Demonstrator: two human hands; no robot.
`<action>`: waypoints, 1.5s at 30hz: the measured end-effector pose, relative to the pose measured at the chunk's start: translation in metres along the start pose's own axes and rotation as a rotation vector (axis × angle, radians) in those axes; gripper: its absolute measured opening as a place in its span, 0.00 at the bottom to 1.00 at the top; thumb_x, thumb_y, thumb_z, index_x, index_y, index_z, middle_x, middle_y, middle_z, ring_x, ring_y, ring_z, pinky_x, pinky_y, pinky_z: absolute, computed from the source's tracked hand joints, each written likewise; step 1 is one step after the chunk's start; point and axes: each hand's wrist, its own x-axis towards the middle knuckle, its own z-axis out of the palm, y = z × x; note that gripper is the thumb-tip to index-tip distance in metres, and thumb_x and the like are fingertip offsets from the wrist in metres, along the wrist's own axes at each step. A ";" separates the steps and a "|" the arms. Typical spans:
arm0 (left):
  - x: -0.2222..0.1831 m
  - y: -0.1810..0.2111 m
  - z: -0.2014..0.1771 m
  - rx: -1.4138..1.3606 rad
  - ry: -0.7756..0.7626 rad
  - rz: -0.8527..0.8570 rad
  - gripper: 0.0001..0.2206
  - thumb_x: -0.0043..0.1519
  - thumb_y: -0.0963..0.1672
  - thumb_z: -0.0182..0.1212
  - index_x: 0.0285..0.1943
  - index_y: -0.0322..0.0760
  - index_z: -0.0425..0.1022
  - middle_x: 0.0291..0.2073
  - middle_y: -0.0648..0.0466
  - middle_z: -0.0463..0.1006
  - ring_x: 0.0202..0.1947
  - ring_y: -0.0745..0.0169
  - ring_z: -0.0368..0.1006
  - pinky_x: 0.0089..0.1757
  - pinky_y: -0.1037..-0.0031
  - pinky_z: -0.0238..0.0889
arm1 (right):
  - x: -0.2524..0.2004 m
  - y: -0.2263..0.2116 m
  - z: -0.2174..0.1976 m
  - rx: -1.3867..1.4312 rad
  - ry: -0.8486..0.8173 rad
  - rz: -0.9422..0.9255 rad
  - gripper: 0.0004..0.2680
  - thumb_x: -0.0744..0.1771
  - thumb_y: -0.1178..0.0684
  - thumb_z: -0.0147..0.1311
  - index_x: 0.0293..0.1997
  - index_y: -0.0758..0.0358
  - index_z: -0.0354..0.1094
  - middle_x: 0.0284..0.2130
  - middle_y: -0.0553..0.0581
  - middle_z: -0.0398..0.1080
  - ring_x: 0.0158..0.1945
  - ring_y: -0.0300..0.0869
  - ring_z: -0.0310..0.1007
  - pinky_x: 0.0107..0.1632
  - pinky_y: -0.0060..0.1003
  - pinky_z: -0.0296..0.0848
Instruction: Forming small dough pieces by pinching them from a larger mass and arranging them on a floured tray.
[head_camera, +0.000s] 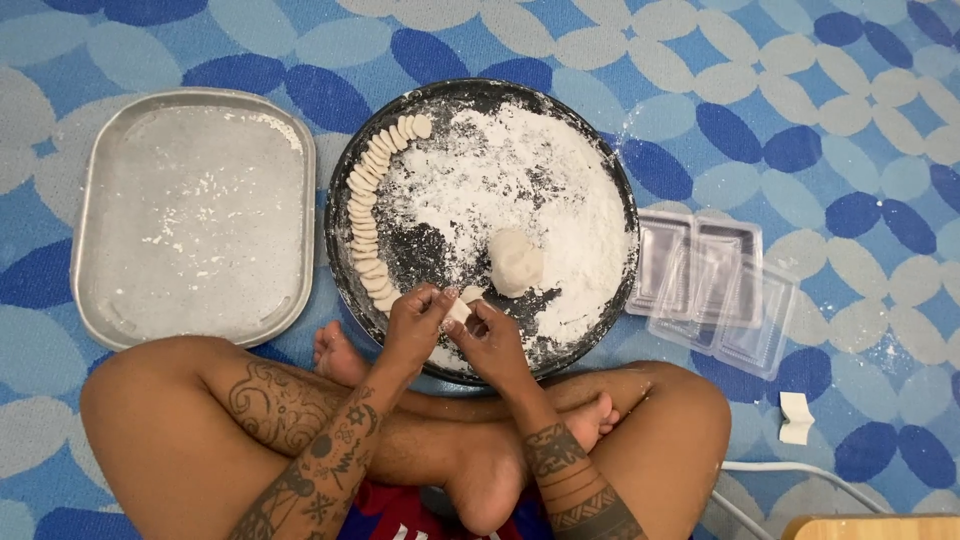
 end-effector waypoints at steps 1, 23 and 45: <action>0.001 -0.005 -0.003 0.001 0.000 0.000 0.19 0.67 0.47 0.64 0.22 0.39 0.69 0.17 0.59 0.66 0.21 0.74 0.62 0.30 0.79 0.58 | -0.001 -0.016 0.000 0.001 0.000 0.000 0.10 0.63 0.47 0.66 0.29 0.62 0.72 0.19 0.60 0.67 0.24 0.46 0.66 0.31 0.38 0.63; -0.010 0.027 -0.001 0.109 0.021 -0.209 0.22 0.73 0.54 0.46 0.44 0.37 0.81 0.28 0.44 0.77 0.28 0.62 0.63 0.35 0.68 0.55 | 0.000 -0.092 -0.020 0.304 -0.022 0.155 0.04 0.64 0.57 0.58 0.29 0.63 0.70 0.18 0.52 0.64 0.24 0.37 0.58 0.29 0.32 0.56; -0.002 0.019 -0.006 0.172 -0.155 -0.108 0.13 0.61 0.42 0.67 0.51 0.25 0.81 0.35 0.44 0.81 0.34 0.65 0.71 0.36 0.73 0.63 | 0.002 -0.044 -0.016 0.185 0.126 0.205 0.06 0.65 0.54 0.62 0.40 0.65 0.76 0.25 0.55 0.74 0.28 0.36 0.69 0.33 0.31 0.67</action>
